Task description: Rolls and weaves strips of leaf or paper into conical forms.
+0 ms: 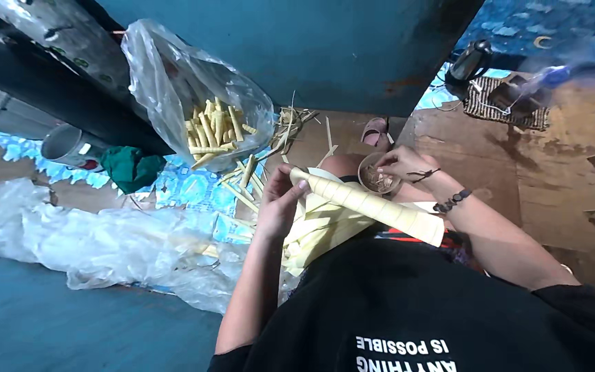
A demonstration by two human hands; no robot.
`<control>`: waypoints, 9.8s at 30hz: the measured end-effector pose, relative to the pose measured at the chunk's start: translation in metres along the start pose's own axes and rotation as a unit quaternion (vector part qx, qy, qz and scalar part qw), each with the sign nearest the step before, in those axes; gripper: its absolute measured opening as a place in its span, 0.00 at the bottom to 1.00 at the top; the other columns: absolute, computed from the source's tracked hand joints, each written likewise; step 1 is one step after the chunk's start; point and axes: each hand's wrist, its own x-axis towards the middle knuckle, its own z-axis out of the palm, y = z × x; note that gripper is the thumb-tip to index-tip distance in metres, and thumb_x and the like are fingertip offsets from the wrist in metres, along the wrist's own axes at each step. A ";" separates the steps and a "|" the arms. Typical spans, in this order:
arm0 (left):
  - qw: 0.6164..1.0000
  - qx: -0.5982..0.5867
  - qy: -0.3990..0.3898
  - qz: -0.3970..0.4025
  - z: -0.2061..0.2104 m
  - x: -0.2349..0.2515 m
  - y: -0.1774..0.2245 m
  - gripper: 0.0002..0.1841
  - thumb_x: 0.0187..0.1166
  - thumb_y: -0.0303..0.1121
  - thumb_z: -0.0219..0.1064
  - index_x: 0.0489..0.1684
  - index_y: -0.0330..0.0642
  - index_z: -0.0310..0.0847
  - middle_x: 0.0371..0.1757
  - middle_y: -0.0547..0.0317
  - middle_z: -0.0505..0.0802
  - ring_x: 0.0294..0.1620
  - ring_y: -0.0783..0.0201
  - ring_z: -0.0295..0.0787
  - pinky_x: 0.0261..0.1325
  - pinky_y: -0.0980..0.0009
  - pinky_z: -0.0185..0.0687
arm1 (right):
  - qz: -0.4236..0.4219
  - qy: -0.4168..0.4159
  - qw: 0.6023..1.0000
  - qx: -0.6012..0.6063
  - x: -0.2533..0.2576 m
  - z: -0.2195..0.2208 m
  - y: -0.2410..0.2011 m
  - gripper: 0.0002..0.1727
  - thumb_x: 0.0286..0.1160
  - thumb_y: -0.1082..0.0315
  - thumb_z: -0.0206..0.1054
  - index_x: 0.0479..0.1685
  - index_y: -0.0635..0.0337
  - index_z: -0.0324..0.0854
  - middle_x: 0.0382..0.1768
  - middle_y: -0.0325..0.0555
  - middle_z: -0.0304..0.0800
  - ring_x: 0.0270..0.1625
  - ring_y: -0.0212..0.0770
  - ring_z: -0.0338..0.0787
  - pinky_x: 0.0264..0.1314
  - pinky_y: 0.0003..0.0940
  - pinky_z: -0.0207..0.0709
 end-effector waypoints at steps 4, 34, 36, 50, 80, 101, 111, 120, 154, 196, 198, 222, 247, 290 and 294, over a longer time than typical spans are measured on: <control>0.999 -0.038 0.005 -0.002 0.000 0.002 0.009 0.09 0.80 0.30 0.68 0.49 0.60 0.83 0.46 0.72 0.89 0.49 0.75 0.86 0.58 0.74 0.83 | 0.239 -0.120 0.961 -0.067 -0.038 -0.022 -0.104 0.27 0.93 0.71 0.53 0.90 0.60 0.60 0.79 0.58 0.75 0.72 0.50 0.81 0.78 0.42 0.70; 0.945 -0.116 -0.266 -0.150 0.046 0.004 -0.007 0.09 0.79 0.28 0.66 0.50 0.57 0.77 0.47 0.71 0.90 0.50 0.77 0.87 0.56 0.76 0.82 | -0.359 0.107 0.916 0.145 -0.128 0.025 -0.129 0.03 0.72 0.74 0.71 0.40 0.61 0.85 0.45 0.37 0.88 0.45 0.25 0.89 0.49 0.21 0.89; 0.948 -0.088 -0.270 -0.146 0.048 0.004 -0.006 0.09 0.79 0.27 0.64 0.50 0.55 0.76 0.46 0.72 0.90 0.48 0.78 0.86 0.54 0.76 0.82 | -0.352 0.123 0.920 0.118 -0.131 0.026 -0.132 0.03 0.71 0.72 0.72 0.39 0.61 0.85 0.44 0.37 0.89 0.45 0.26 0.90 0.49 0.21 0.89; 0.969 0.004 -0.209 -0.129 0.046 0.005 -0.005 0.07 0.76 0.26 0.68 0.46 0.48 0.82 0.43 0.67 0.92 0.42 0.77 0.88 0.45 0.77 0.84 | -0.330 0.112 0.922 0.167 -0.123 0.026 -0.117 0.03 0.63 0.74 0.80 0.33 0.60 0.93 0.42 0.37 0.94 0.45 0.28 0.93 0.49 0.23 0.90; 0.983 -0.045 0.017 -0.179 0.081 0.001 -0.001 0.26 0.67 0.15 0.69 0.66 0.44 0.75 0.53 0.59 0.91 0.45 0.68 0.91 0.51 0.66 0.90 | -0.281 0.182 0.931 -0.147 -0.115 0.044 -0.109 0.15 0.79 0.71 0.62 0.59 0.62 0.87 0.45 0.54 0.92 0.41 0.49 0.93 0.42 0.48 0.88; 0.935 0.026 0.349 0.055 -0.097 -0.017 0.050 0.15 0.96 0.43 0.41 0.38 0.60 0.72 0.23 0.81 0.75 0.23 0.82 0.72 0.33 0.83 0.74 | -0.033 0.315 0.843 0.434 -0.118 -0.067 -0.007 0.11 0.89 0.57 0.51 0.54 0.50 0.74 0.34 0.32 0.90 0.35 0.28 0.91 0.42 0.27 0.89; 0.930 0.185 0.314 0.049 -0.089 -0.032 0.030 0.15 0.94 0.35 0.44 0.37 0.53 0.74 0.26 0.79 0.78 0.23 0.83 0.70 0.30 0.84 0.71 | 0.006 -0.059 0.997 -0.050 -0.029 -0.057 -0.146 0.18 0.78 0.59 0.73 0.47 0.67 0.80 0.28 0.48 0.83 0.29 0.39 0.82 0.37 0.41 0.80; 0.901 0.360 0.238 0.048 -0.087 -0.034 0.013 0.14 0.93 0.34 0.46 0.40 0.44 0.78 0.28 0.73 0.78 0.25 0.81 0.71 0.32 0.82 0.70 | -0.204 -0.038 0.970 0.128 0.006 0.002 -0.229 0.20 0.81 0.63 0.70 0.70 0.56 0.81 0.50 0.42 0.93 0.30 0.34 0.89 0.30 0.31 0.86; 0.819 0.492 -0.289 -0.056 0.079 0.018 -0.078 0.15 0.78 0.37 0.74 0.54 0.37 0.88 0.55 0.48 0.93 0.63 0.50 0.87 0.73 0.44 0.74 | -0.105 0.036 0.990 -0.082 -0.122 0.024 -0.004 0.27 0.79 0.51 0.70 0.69 0.60 0.84 0.65 0.57 0.88 0.66 0.52 0.88 0.71 0.54 0.80; 0.991 0.094 -0.039 0.091 0.093 -0.022 0.014 0.13 0.84 0.30 0.65 0.58 0.31 0.83 0.40 0.60 0.95 0.39 0.70 0.94 0.46 0.68 0.93 | -0.498 0.359 0.784 0.092 -0.107 0.044 -0.130 0.11 0.69 0.79 0.74 0.43 0.55 0.95 0.44 0.38 0.84 0.49 0.26 0.84 0.54 0.20 0.81; 0.982 0.141 -0.025 0.120 0.092 -0.020 0.012 0.11 0.78 0.23 0.69 0.54 0.27 0.84 0.37 0.57 0.95 0.35 0.70 0.94 0.42 0.70 0.94 | -0.494 0.347 0.795 0.063 -0.109 0.045 -0.128 0.09 0.71 0.77 0.73 0.44 0.55 0.94 0.46 0.39 0.83 0.50 0.25 0.83 0.55 0.18 0.80; 0.994 0.105 -0.006 -0.009 0.083 -0.019 0.013 0.03 0.79 0.25 0.68 0.42 0.37 0.87 0.28 0.66 0.92 0.28 0.76 0.88 0.37 0.76 0.88 | -0.510 0.346 0.788 0.015 -0.108 0.053 -0.115 0.06 0.68 0.76 0.75 0.39 0.58 0.93 0.44 0.43 0.86 0.52 0.29 0.86 0.57 0.20 0.82; 0.942 0.327 0.015 0.075 0.072 -0.006 -0.040 0.11 0.83 0.26 0.65 0.56 0.35 0.91 0.48 0.55 0.96 0.42 0.70 0.93 0.47 0.71 0.91 | -0.203 0.224 0.922 0.244 -0.104 0.049 -0.108 0.05 0.77 0.78 0.69 0.46 0.63 0.84 0.37 0.36 0.95 0.34 0.29 0.95 0.43 0.27 0.94; 0.930 0.345 -0.129 0.011 0.062 -0.007 0.010 0.17 0.74 0.31 0.77 0.58 0.36 0.85 0.48 0.55 0.88 0.45 0.68 0.89 0.49 0.71 0.90 | -0.128 -0.068 0.907 0.396 -0.114 0.041 -0.099 0.16 0.89 0.58 0.57 0.43 0.52 0.90 0.38 0.37 0.96 0.39 0.32 0.95 0.46 0.29 0.91; 0.939 0.323 -0.122 0.009 0.064 -0.007 0.007 0.11 0.75 0.28 0.76 0.50 0.34 0.88 0.46 0.55 0.88 0.44 0.69 0.89 0.47 0.73 0.91 | -0.078 -0.014 0.904 0.419 -0.115 0.038 -0.103 0.09 0.88 0.72 0.55 0.55 0.56 0.80 0.34 0.41 0.92 0.28 0.31 0.91 0.33 0.25 0.89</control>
